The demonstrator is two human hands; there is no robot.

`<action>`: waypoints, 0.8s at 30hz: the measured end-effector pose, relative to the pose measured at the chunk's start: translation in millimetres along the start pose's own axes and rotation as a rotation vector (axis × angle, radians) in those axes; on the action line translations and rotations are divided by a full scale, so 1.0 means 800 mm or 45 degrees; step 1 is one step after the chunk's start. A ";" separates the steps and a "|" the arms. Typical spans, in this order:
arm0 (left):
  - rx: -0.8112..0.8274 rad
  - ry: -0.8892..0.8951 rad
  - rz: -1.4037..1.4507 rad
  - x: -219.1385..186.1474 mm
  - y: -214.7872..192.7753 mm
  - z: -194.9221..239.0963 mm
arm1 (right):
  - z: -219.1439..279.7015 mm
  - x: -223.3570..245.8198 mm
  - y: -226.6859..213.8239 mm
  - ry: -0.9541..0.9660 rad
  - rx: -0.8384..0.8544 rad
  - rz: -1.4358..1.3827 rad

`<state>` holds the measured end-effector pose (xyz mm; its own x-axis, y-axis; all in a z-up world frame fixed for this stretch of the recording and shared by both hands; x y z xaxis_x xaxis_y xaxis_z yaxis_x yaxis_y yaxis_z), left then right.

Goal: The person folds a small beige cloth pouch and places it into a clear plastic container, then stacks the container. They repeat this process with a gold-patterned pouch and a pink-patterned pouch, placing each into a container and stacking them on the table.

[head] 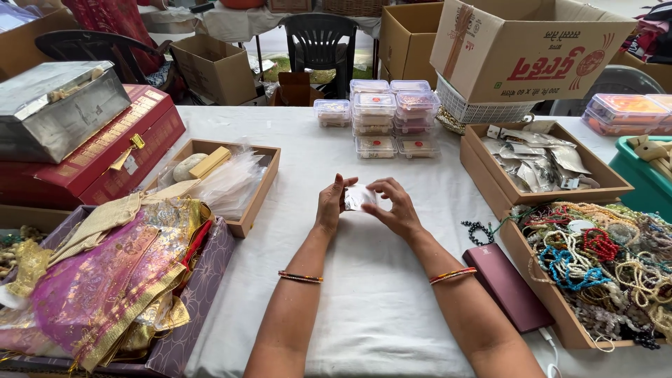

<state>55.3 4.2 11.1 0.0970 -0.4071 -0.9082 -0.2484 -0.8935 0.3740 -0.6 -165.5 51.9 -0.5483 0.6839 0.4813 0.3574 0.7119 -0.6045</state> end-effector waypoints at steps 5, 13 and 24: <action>-0.006 -0.080 0.119 -0.003 0.000 0.002 | -0.002 0.011 0.004 0.008 0.091 0.003; -0.054 0.372 -0.567 0.000 -0.001 -0.003 | 0.011 -0.068 0.034 0.516 0.238 -0.936; 0.044 0.239 -0.268 0.013 0.004 -0.011 | 0.007 -0.063 0.030 0.651 0.066 -1.133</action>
<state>64.0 -4.5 4.4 0.3263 -0.2438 -0.9133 -0.2363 -0.9565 0.1710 31.9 -183.8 9.5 -0.2067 -0.0938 0.9739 -0.0608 0.9947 0.0829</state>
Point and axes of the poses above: each hand's wrist, its own z-axis away from the middle knuckle, its own y-axis out of the palm, x = y × z, the point moved 5 cm from there along -z, towards the middle knuckle, and after that the axes turned 7 degrees about z, right-handed, at the moved point
